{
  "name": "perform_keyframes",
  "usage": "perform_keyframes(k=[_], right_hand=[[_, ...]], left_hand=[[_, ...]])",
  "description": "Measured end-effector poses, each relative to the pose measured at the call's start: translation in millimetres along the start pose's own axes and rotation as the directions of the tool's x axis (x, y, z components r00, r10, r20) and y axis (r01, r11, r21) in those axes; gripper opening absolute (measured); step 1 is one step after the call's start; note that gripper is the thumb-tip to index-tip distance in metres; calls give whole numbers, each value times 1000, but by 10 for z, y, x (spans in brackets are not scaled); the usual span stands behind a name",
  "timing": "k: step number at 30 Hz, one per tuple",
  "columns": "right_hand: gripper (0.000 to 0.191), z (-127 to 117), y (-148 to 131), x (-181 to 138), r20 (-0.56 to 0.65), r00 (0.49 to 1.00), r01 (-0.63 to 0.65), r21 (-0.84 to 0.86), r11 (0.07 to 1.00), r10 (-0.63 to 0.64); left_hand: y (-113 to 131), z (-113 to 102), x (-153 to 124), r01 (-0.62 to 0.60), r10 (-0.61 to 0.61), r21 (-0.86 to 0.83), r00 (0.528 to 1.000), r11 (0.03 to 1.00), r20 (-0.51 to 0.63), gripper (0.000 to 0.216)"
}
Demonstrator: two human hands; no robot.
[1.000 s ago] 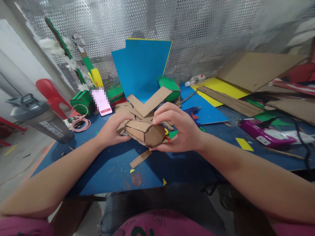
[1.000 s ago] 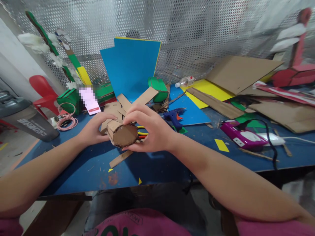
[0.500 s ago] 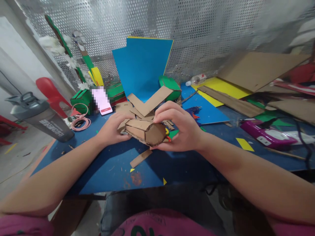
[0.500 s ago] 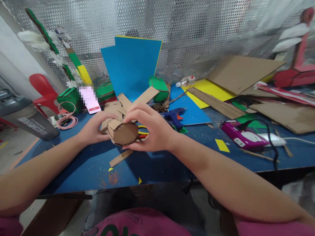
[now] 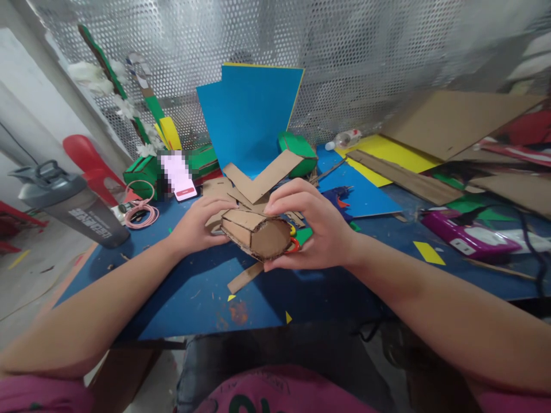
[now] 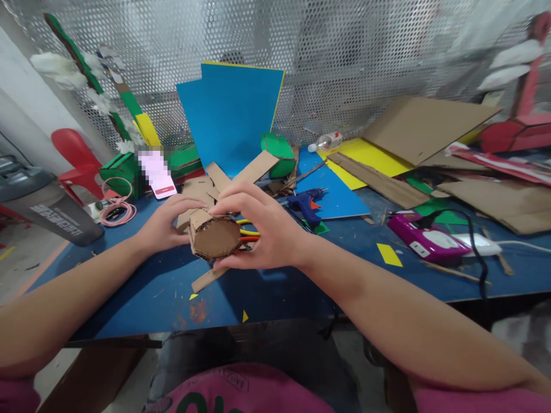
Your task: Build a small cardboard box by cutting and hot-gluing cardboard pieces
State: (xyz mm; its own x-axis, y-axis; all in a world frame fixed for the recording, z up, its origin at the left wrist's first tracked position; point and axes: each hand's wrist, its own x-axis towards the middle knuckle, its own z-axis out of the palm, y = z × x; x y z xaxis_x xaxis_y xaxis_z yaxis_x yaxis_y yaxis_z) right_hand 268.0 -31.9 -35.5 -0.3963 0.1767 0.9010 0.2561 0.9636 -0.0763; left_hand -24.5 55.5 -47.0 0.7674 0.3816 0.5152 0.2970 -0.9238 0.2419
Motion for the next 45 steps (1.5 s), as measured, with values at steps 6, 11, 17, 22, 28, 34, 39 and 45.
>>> perform_keyframes(k=[6, 11, 17, 22, 28, 34, 39, 45], right_hand=[[70, -16, -8, 11, 32, 999, -14, 21, 1000, 13], [72, -17, -2, -7, 48, 998, -31, 25, 999, 30], [76, 17, -7, -20, 49, 998, -47, 24, 999, 46], [73, 30, -4, -8, 23, 999, -39, 75, 996, 38], [69, 9, -18, -6, 56, 997, -64, 67, 996, 60], [66, 25, -10, -19, 31, 999, -43, 48, 998, 41], [65, 39, -6, -7, 9, 999, -35, 51, 998, 35], [60, 27, -16, 14, -11, 999, -47, 32, 998, 47]], left_hand=[[0, 20, -37, 50, -50, 16, 999, 999, -2, 56], [0, 22, -39, 77, -77, 15, 997, 997, 6, 57], [-2, 28, -26, 51, -50, -17, 999, 999, 16, 59], [4, 38, -29, 38, -38, -21, 999, 999, -6, 59], [7, 37, -22, 79, -78, -21, 997, 997, 23, 58], [14, 29, -27, 89, -89, -10, 995, 996, 37, 59], [7, 36, -33, 72, -72, -19, 997, 997, 17, 58], [-50, 54, -51, 45, -45, -14, 999, 999, -12, 59]])
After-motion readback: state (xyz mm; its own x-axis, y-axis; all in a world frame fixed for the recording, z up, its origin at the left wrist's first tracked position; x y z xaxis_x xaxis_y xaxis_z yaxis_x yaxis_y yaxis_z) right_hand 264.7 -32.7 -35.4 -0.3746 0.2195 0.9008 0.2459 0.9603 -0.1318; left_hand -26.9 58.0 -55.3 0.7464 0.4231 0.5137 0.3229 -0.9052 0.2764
